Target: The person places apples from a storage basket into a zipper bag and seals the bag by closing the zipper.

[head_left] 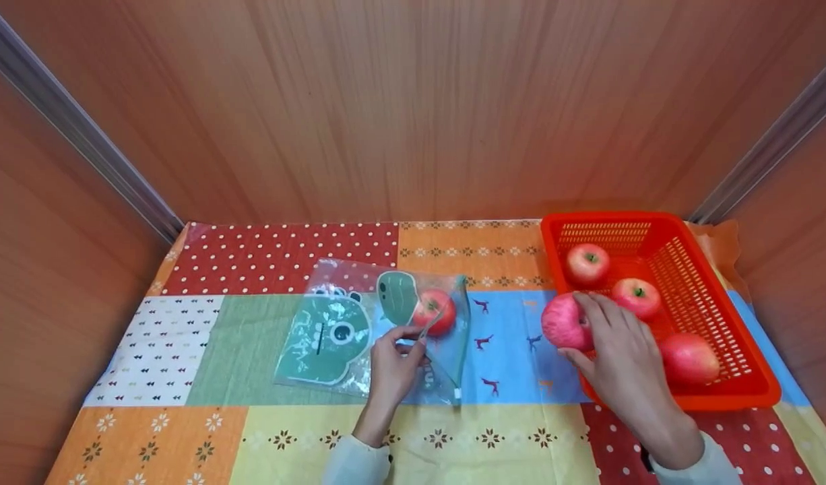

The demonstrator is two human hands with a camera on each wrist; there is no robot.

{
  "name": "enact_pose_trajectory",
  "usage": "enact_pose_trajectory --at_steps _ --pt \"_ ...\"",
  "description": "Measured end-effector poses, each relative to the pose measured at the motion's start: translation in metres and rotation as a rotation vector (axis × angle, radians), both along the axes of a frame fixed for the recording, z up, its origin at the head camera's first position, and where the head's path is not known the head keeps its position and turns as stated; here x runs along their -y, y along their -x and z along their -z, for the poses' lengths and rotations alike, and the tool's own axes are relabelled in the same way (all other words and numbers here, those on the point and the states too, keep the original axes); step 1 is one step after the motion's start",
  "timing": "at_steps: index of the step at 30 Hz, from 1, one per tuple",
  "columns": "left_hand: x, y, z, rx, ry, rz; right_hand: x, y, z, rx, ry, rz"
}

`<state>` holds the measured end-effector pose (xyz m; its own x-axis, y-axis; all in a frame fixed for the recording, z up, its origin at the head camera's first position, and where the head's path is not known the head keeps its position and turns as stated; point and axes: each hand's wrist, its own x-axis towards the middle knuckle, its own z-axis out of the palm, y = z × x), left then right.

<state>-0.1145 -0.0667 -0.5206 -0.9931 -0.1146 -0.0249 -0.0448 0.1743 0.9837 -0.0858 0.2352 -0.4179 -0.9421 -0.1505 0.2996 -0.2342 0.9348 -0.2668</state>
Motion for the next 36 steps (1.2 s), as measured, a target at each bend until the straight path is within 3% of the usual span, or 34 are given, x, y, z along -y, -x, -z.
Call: enact_pose_trajectory --at_steps 9,13,19,25,36 --pt "0.000 0.000 0.000 -0.012 -0.020 0.001 0.021 0.000 0.004 0.052 -0.007 -0.006" --pt "-0.001 -0.001 0.001 -0.025 -0.045 0.000 0.030 0.000 0.009 0.037 -0.019 -0.029" --pt "-0.001 -0.001 0.002 -0.035 -0.065 0.000 0.045 0.001 0.021 0.004 -0.030 -0.069" --pt "-0.001 0.000 0.002 -0.028 -0.036 -0.003 0.063 0.002 0.035 0.056 -0.041 -0.093" --pt "0.000 0.000 0.002 -0.031 -0.055 0.002 0.087 0.011 0.060 0.058 -0.005 -0.156"
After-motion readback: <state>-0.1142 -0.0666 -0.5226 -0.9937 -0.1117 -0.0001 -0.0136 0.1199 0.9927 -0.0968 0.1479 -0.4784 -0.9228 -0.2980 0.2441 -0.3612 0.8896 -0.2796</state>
